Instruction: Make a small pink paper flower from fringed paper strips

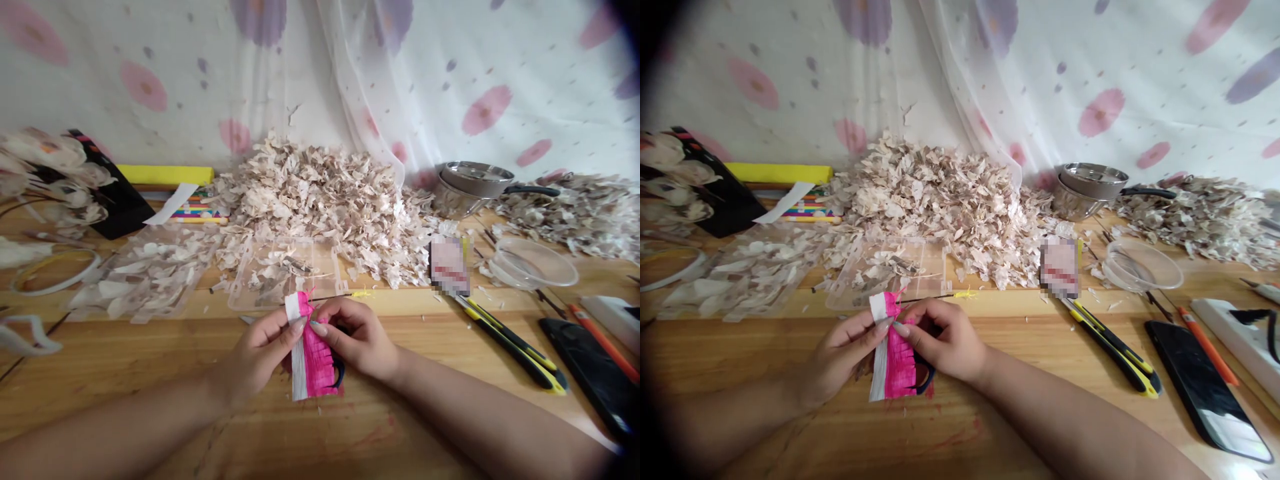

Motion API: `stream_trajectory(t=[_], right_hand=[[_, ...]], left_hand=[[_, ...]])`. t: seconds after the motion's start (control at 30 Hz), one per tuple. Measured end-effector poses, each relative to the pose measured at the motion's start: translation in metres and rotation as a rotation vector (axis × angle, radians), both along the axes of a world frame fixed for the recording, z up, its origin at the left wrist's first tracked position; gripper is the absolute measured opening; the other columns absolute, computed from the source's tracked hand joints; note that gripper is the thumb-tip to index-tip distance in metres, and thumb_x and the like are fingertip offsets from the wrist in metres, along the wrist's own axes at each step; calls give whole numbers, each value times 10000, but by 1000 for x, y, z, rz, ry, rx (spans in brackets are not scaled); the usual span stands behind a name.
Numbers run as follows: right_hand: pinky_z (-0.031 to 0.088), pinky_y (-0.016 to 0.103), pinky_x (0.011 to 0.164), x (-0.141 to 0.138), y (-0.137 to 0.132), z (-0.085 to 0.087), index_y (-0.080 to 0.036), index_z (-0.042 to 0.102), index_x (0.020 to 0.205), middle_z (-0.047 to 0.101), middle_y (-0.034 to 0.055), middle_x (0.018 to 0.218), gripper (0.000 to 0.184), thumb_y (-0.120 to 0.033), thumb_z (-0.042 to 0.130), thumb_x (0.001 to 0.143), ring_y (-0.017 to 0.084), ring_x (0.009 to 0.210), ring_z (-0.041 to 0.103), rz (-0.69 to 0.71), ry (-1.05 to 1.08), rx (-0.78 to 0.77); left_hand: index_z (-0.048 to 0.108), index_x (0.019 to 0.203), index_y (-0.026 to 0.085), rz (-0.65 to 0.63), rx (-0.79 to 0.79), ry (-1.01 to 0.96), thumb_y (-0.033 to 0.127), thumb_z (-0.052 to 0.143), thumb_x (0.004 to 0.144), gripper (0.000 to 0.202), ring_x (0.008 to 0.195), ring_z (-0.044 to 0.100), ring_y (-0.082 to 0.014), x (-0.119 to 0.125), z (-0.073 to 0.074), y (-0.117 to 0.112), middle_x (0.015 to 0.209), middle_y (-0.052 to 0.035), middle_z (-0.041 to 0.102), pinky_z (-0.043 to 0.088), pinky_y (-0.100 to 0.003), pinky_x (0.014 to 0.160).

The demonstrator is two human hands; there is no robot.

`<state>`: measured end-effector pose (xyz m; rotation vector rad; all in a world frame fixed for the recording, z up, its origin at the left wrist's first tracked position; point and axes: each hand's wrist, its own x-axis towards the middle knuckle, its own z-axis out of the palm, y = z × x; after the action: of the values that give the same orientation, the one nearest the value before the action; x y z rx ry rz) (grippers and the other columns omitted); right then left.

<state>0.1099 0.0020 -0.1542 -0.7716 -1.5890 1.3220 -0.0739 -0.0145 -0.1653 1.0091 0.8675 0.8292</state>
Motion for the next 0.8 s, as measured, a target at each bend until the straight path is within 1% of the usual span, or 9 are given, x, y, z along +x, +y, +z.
stream_trajectory(t=[0.07,0.23,0.37,0.47,0.57,0.6,0.7,0.8], right_hand=[[460,248,595,0,-1,-1,-171,585,803,624,22,731,175,-327,660,826,111,613,544,-1,-3,0],[461,243,576,0,-1,-2,-168,600,814,623,21,724,173,-325,671,818,114,605,547,-15,-55,42],[453,235,570,0,0,-1,-157,612,841,629,22,729,124,-263,672,815,110,603,535,-13,-73,76],[469,242,606,1,0,1,-154,601,868,622,28,749,90,-233,634,840,113,636,543,4,-50,100],[490,259,652,2,-2,3,-159,577,897,617,42,789,85,-243,576,880,123,683,557,49,-27,112],[494,265,662,3,-2,4,-163,570,904,616,46,801,93,-255,563,889,127,694,560,58,-28,112],[498,276,673,3,-3,6,-175,559,912,609,50,813,113,-287,550,900,135,708,562,59,-41,107],[498,280,674,3,-3,6,-181,560,921,607,52,823,115,-292,544,901,141,719,562,54,-47,123]], left_hand=[[666,1097,201,11,15,-5,471,621,844,373,590,463,-99,-1,-2,0,693,9,574,396,-202,548],[684,1076,212,32,28,-25,452,642,836,342,672,506,-115,0,-3,2,762,-1,613,430,-219,639],[678,1077,203,9,11,-38,443,636,845,336,624,488,-103,1,0,3,724,4,602,400,-207,578],[670,1074,194,-7,-11,-58,433,626,856,327,596,481,-97,1,1,2,705,8,590,391,-208,559],[671,1055,184,11,-14,-70,426,639,847,320,620,501,-105,0,0,0,738,-2,609,405,-218,585],[667,1066,184,14,-18,-75,424,639,848,325,609,495,-104,0,0,0,722,1,602,394,-215,568],[655,1094,188,4,-47,-88,408,629,858,323,605,496,-107,0,0,0,717,3,601,385,-217,557],[660,1079,193,1,-62,-96,406,644,849,314,638,511,-108,0,2,0,753,1,614,400,-217,591]])
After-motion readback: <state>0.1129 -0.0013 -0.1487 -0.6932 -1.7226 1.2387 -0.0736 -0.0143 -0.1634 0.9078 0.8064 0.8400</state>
